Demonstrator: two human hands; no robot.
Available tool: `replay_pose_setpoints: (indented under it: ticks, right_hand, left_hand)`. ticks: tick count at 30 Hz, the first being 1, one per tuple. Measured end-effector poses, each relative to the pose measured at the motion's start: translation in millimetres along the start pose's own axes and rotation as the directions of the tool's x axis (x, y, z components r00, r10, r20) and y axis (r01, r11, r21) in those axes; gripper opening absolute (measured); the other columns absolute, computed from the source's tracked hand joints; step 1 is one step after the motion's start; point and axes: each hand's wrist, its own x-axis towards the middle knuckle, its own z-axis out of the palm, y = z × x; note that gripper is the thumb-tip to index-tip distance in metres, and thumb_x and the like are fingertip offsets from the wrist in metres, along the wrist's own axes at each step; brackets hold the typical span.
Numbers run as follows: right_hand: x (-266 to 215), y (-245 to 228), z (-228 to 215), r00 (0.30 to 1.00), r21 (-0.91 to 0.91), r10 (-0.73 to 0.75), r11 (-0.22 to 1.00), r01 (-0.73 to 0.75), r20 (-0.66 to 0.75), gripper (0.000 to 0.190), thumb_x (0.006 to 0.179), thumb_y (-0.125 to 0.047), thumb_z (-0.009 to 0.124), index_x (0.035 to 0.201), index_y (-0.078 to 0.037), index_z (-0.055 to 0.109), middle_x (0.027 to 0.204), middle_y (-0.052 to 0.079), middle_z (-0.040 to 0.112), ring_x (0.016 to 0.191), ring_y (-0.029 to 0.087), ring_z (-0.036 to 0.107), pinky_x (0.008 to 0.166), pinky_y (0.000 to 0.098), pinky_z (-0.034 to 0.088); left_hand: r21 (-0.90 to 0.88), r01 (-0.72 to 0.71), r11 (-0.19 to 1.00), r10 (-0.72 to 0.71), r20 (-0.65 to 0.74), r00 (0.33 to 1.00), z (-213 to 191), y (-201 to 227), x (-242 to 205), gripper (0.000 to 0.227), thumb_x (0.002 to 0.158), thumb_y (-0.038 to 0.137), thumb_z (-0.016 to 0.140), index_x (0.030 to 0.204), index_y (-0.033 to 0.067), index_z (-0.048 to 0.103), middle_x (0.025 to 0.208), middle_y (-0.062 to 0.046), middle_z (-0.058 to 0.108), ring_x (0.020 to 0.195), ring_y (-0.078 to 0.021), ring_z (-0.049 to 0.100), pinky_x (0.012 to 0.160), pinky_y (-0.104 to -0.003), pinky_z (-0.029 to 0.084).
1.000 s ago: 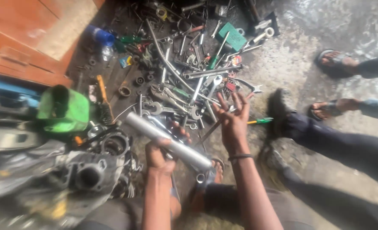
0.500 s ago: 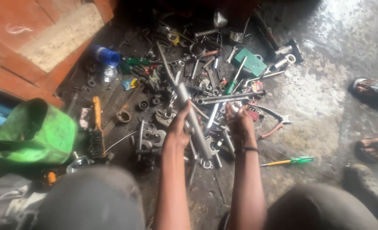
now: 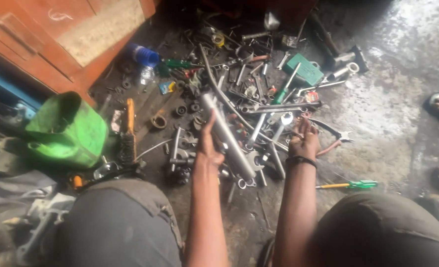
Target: Repairing and assembling the internal components of a motorcycle front fork on a workshop floor.
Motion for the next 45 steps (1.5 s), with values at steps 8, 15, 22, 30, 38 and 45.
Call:
replay_pose_setpoints:
  ticks: [8,15,22,30,38,45]
  right_hand:
    - [-24,-63,-38,0.968,0.206,0.195,0.965,-0.161,-0.159,0.027,0.103,-0.015,0.045,0.128,-0.007,0.048,0.116,0.012,0.067,0.108,0.026,0.069,0.087,0.0435,0.058]
    - [-1,-82,-47,0.879,0.403,0.437,0.852,-0.336,-0.191,0.042,0.103,-0.026,0.049,0.141,-0.011,0.041,0.133,0.010,0.063,0.123,0.027,0.064,0.097,0.0457,0.053]
    - [-113,-51,35,0.250,0.879,0.842,-0.454,-0.149,0.477,0.034,0.097,-0.023,0.065,0.128,-0.008,0.061,0.126,0.007,0.065,0.123,0.023,0.060,0.106,0.0384,0.047]
    - [-168,-31,51,0.480,-0.647,0.816,-0.180,0.741,0.322,0.042,0.092,-0.039,0.067,0.109,-0.003,0.080,0.103,0.010,0.079,0.095,0.018,0.073,0.085,0.0308,0.057]
    - [-112,-19,14,0.247,-0.563,0.699,0.264,0.783,0.671,0.026,0.089,-0.011,0.071,0.110,0.001,0.078,0.114,0.007,0.073,0.102,0.016,0.071,0.090,0.0272,0.058]
    - [-158,-26,39,0.392,-0.865,0.811,0.253,0.434,0.434,0.030,0.097,-0.012,0.065,0.120,0.002,0.076,0.093,0.006,0.077,0.075,0.012,0.065,0.066,0.0255,0.052]
  left_hand:
    - [-0.064,-0.128,0.990,0.134,0.090,0.987,-16,-12,19,0.062,0.085,0.053,0.074,0.126,0.0075,0.067,0.110,-0.021,0.073,0.098,-0.0335,0.074,0.075,-0.044,0.058]
    - [-0.429,-0.093,0.899,0.275,0.385,0.881,8,-18,6,0.069,0.077,0.023,0.072,0.142,0.0116,0.053,0.144,-0.031,0.053,0.135,-0.0438,0.055,0.113,-0.064,0.043]
    - [-0.430,-0.083,0.899,0.308,0.486,0.818,18,-22,-7,0.094,0.069,0.025,0.074,0.153,0.0026,0.038,0.158,-0.036,0.037,0.153,-0.0441,0.034,0.121,-0.068,0.035]
    - [-0.436,-0.003,0.900,0.269,0.550,0.791,23,-25,-16,0.124,0.065,0.031,0.079,0.166,0.0053,0.012,0.167,-0.033,0.021,0.158,-0.0410,0.019,0.128,-0.059,0.018]
    - [-0.424,-0.032,0.905,0.271,0.519,0.810,9,-27,-29,0.123,0.067,0.038,0.079,0.165,0.0109,0.011,0.164,-0.032,0.023,0.150,-0.0449,0.026,0.103,-0.070,0.039]
    - [-0.382,-0.052,0.923,0.260,0.516,0.816,3,-25,-28,0.122,0.064,0.037,0.076,0.166,0.0158,0.012,0.164,-0.029,0.022,0.150,-0.0424,0.026,0.093,-0.065,0.049]
